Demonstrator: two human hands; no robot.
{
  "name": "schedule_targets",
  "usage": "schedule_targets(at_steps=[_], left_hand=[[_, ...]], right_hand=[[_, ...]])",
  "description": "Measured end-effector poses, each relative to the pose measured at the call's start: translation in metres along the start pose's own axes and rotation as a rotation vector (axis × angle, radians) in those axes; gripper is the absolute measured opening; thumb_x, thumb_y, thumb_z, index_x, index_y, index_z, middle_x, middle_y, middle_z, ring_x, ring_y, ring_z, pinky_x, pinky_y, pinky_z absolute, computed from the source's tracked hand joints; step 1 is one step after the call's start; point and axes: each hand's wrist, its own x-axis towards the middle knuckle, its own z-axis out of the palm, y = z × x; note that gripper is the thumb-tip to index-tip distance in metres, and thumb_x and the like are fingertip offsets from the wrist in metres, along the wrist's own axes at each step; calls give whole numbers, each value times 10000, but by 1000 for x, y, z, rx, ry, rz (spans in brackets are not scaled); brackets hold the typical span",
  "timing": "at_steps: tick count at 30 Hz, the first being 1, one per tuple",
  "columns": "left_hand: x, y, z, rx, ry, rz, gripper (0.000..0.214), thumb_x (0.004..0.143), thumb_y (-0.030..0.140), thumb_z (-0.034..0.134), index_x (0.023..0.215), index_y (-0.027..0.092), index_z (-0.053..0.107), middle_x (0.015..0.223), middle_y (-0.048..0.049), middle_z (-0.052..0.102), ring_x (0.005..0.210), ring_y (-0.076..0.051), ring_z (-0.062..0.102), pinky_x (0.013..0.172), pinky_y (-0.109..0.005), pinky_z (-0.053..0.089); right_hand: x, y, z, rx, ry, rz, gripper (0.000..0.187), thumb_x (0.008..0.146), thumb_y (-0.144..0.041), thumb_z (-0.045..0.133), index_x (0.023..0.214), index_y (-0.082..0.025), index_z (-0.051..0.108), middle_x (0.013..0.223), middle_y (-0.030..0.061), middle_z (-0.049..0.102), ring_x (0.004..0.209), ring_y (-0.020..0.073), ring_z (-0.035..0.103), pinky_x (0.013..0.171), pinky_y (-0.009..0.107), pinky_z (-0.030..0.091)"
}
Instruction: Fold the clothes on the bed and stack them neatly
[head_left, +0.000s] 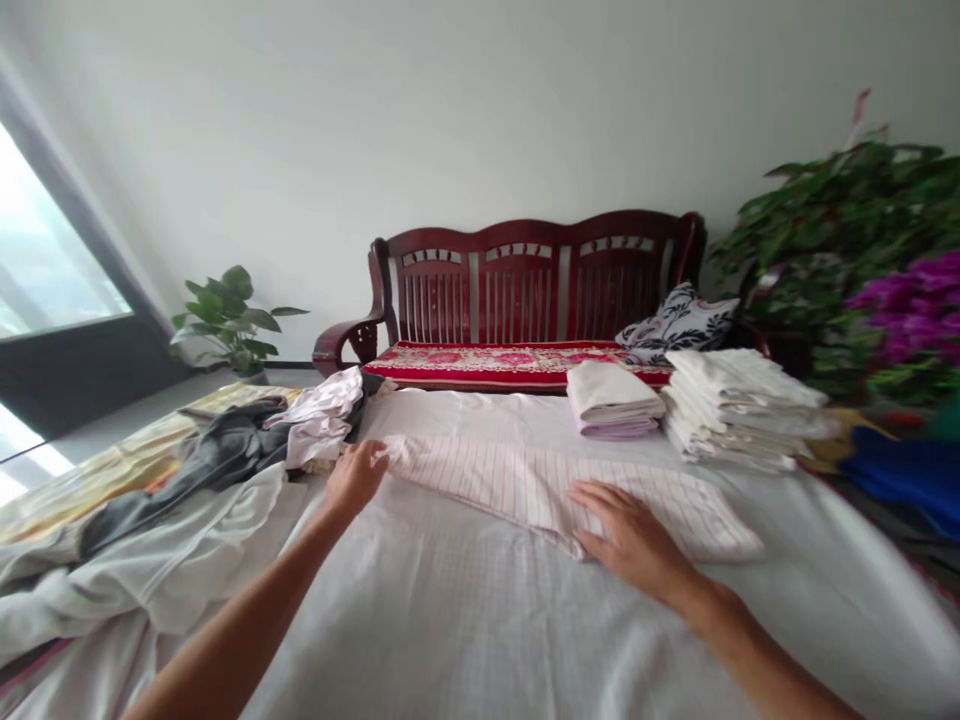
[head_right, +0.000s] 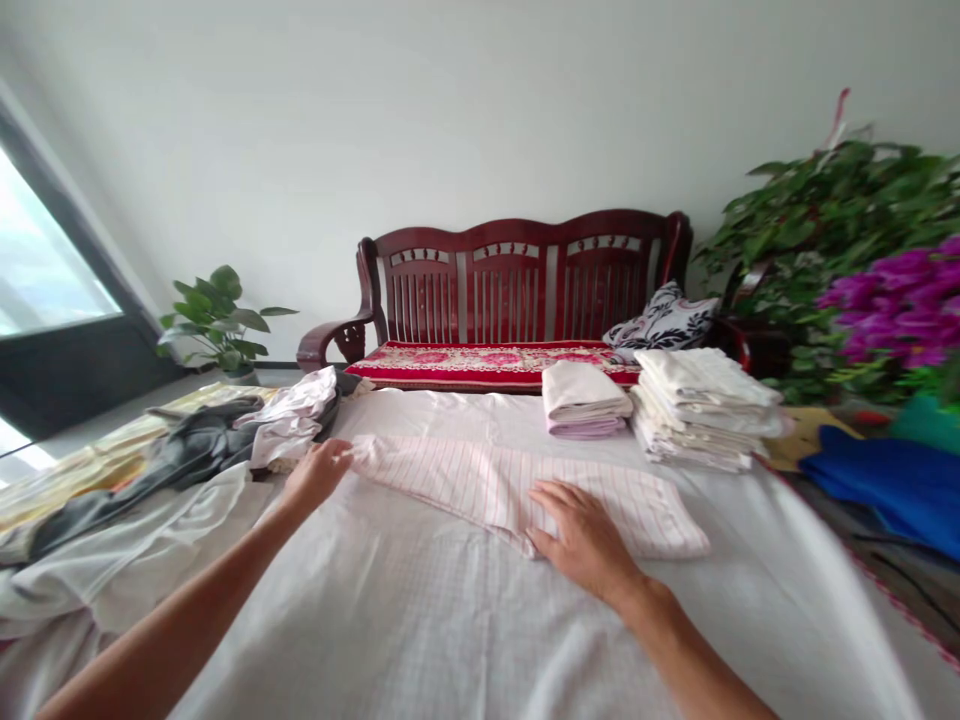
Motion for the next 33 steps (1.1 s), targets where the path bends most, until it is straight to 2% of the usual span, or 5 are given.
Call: schedule_targets(at_steps=[6, 20, 24, 29, 33], left_hand=[[26, -2, 0, 153, -81, -133, 458, 915, 365, 498, 1330, 180, 551, 1243, -130, 670, 1156, -282, 624, 904, -351, 467], [42, -3, 5, 244, -3, -31, 395, 886, 152, 437, 1225, 204, 632, 1152, -124, 691, 1061, -290, 647, 851, -370, 484], [29, 47, 14, 255, 110, 172, 453, 891, 104, 419, 1280, 183, 637, 1355, -152, 591, 1250, -325, 538, 1047, -472, 399], [-21, 151, 60, -136, -157, 569, 447, 963, 268, 444, 1378, 147, 559, 1501, -145, 490, 1453, -289, 341, 1206, -430, 219], [-50, 185, 93, -271, -337, 744, 563, 959, 427, 495, 1459, 172, 463, 1576, -157, 384, 1493, -317, 264, 1216, -480, 166]], right_hand=[[0, 1, 1, 13, 32, 2, 429, 839, -329, 615, 1257, -243, 655, 1325, 90, 652, 1251, 280, 574, 1072, 482, 456], [-3, -2, -3, -40, -63, 25, 538, 855, -461, 644, 1353, -262, 593, 1424, 95, 577, 1340, 290, 493, 1121, 493, 406], [0, -3, -4, -27, -71, 42, 583, 839, -463, 664, 1377, -258, 574, 1439, 100, 565, 1347, 292, 488, 1130, 496, 397], [1, 1, 0, -37, -66, 52, 612, 842, -523, 653, 1384, -251, 573, 1429, 116, 573, 1340, 308, 497, 1124, 512, 401], [-1, 5, 4, -48, -15, 11, 576, 849, -527, 637, 1357, -258, 599, 1405, 123, 594, 1315, 317, 522, 1109, 521, 418]])
